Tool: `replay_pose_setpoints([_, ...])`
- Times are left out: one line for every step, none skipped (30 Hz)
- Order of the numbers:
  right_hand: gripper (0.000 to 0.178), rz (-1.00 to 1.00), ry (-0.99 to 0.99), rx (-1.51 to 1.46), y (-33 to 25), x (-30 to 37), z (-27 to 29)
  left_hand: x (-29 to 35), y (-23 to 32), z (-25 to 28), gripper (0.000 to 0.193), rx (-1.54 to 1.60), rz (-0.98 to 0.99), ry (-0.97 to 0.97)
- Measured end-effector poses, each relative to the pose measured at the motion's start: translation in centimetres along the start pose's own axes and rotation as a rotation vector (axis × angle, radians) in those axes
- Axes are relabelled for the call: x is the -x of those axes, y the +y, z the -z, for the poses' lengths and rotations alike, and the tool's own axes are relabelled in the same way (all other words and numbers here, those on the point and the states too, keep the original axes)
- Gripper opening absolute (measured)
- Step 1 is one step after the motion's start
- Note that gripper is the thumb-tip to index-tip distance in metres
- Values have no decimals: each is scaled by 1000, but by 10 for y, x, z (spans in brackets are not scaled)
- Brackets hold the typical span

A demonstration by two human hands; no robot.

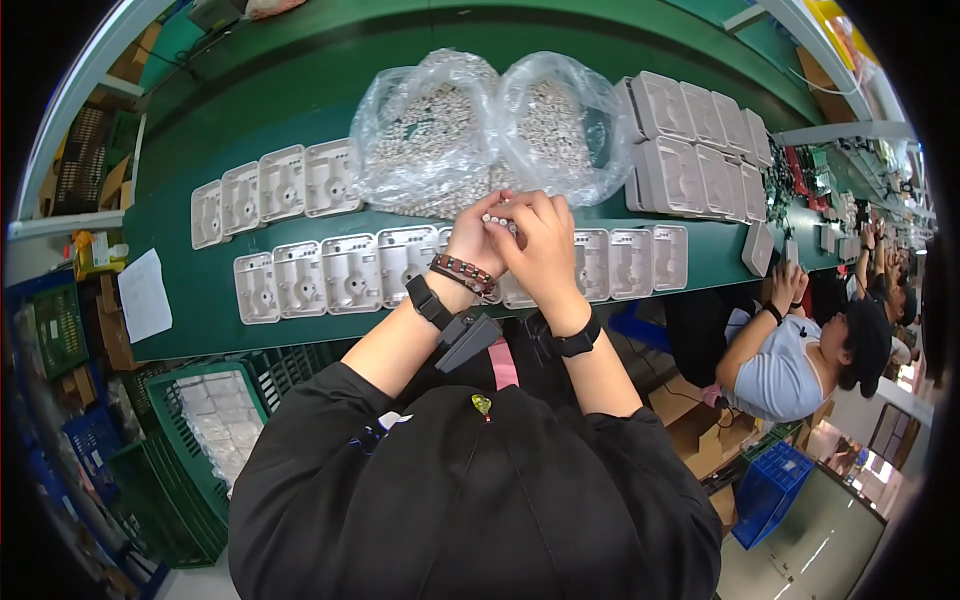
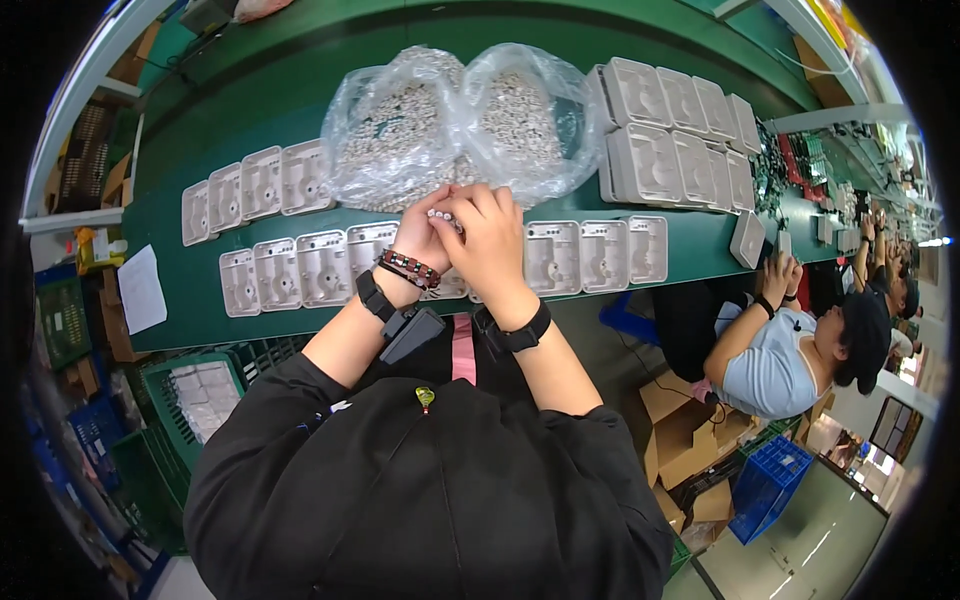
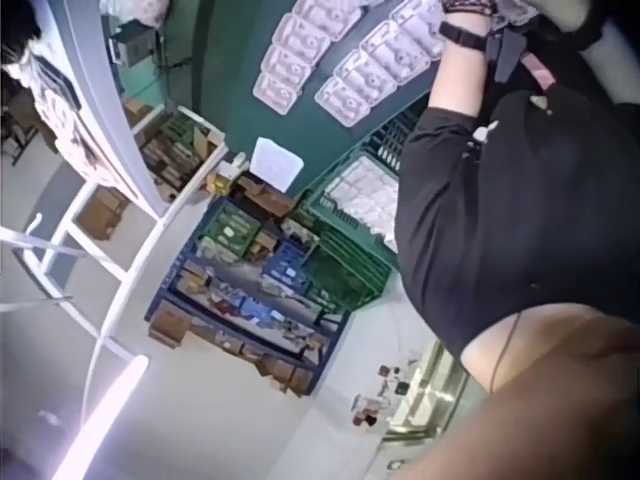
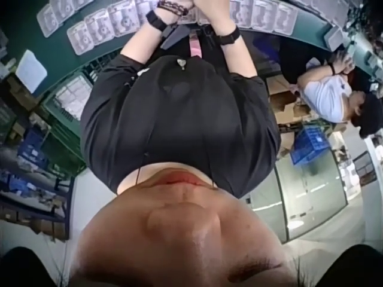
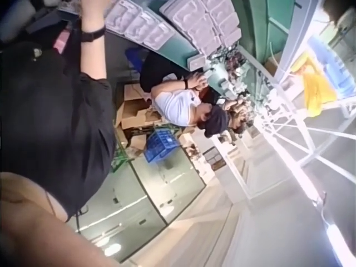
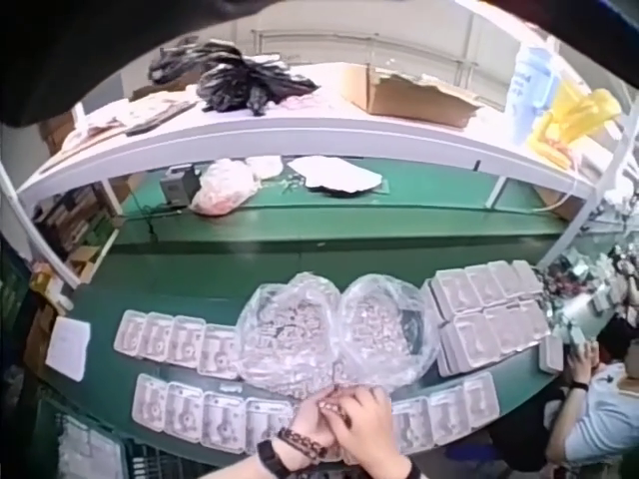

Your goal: The person arranges plastic housings on the table and inserts small white components from a bag into them by hand. They then place circuit boards into the housings before moving the assembled units into a green crate.

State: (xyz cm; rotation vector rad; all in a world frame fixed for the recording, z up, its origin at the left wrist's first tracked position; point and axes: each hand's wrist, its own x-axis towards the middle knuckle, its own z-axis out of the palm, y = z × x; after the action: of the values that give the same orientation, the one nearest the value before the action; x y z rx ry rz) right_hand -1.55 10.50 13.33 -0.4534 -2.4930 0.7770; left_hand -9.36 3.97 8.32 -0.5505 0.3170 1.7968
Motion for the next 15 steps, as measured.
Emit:
replay_pose_setpoints([17, 0, 43, -23, 9, 2, 6, -6, -8, -2, 14, 13, 25, 0])
replay_pose_setpoints([17, -1, 44, -27, 17, 5, 12, -11, -17, -6, 14, 11, 23, 3])
replay_pose_setpoints([16, -34, 96, -86, 25, 7, 18, -16, -27, -13, 16, -20, 20, 44])
replay_pose_setpoints([15, -66, 148, -146, 33, 9, 24, -21, -37, -19, 18, -50, 16, 85])
replay_pose_setpoints([14, -100, 198, -206, 42, 12, 31, -26, -47, -24, 20, -80, 11, 127])
replay_pose_setpoints([14, -100, 195, -213, 51, 15, 39, -31, -57, -25, 20, -80, 6, 132])
replay_pose_setpoints([15, -136, 200, -275, 58, 19, 49, -35, -67, -24, 20, -125, 45, 155])
replay_pose_setpoints([15, -173, 204, -338, 65, 22, 58, -39, -76, -24, 21, -170, 86, 179])
replay_pose_setpoints([16, -213, 210, -399, 73, 25, 68, -44, -85, -23, 21, -215, 129, 204])
replay_pose_setpoints([16, -227, 209, -403, 83, 27, 77, -49, -92, -22, 21, -215, 134, 217])
replay_pose_setpoints([17, -272, 167, -473, 92, 28, 87, -53, -97, -22, 21, -264, 217, 122])
replay_pose_setpoints([17, -322, 127, -536, 102, 31, 101, -56, -104, -23, 21, -310, 308, 24])
replay_pose_setpoints([17, -373, 89, -599, 112, 37, 113, -58, -112, -25, 22, -352, 399, -75])
replay_pose_setpoints([17, -390, 90, -593, 126, 43, 123, -60, -120, -31, 22, -345, 415, -69])
replay_pose_setpoints([17, -342, 39, -516, 139, 52, 134, -60, -129, -37, 22, -502, 408, -63])
